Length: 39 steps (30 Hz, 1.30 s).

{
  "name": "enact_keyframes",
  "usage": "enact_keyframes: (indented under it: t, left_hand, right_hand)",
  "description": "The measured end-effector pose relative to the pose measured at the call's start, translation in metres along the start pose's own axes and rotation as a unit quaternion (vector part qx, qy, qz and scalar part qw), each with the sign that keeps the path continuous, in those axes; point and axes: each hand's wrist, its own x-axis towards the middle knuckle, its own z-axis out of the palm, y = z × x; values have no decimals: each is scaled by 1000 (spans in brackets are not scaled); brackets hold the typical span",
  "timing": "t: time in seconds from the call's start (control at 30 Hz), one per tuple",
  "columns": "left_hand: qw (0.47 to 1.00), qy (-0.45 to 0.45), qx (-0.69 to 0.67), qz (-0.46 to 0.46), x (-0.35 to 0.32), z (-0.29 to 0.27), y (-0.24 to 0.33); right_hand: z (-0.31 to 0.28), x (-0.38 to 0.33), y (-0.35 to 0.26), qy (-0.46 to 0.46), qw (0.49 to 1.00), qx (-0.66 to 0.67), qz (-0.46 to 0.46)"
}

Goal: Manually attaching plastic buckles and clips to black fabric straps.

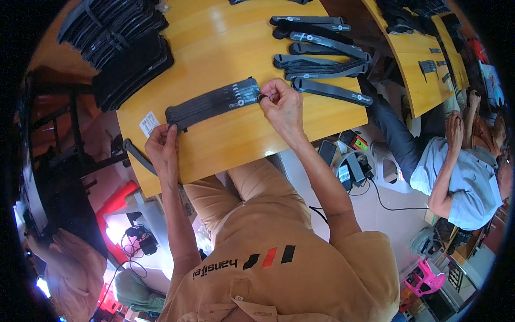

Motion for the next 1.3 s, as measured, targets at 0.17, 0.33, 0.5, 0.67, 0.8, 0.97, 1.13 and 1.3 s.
enact_keyframes:
  t: [0.17,0.33,0.5,0.67,0.8,0.97,1.13,1.3]
  left_hand:
    - [1000,-5,-17,0,-1,0,0]
    - [1000,2,10,9,-1,-1,1]
    - [1000,4,-6,2,-1,2,3]
    - [1000,4,1,1,0,2,3]
    - [999,14,29,15,0,2,5]
    - [999,14,35,6,1,1,0]
    - [1000,12,28,2,2,2,-2]
    - [1000,19,22,9,1,4,0]
  right_hand:
    - [-1,0,0,0,1000,-8,-4]
    - [2,-1,0,-3,1000,-9,0]
    - [2,-1,2,12,1000,-4,10]
    - [2,1,5,12,1000,-5,-5]
    - [2,0,6,11,1000,-6,-3]
    - [2,0,5,12,1000,-5,-14]
    - [0,-1,3,-8,999,-39,-20]
    - [1,0,4,13,1000,-13,-12]
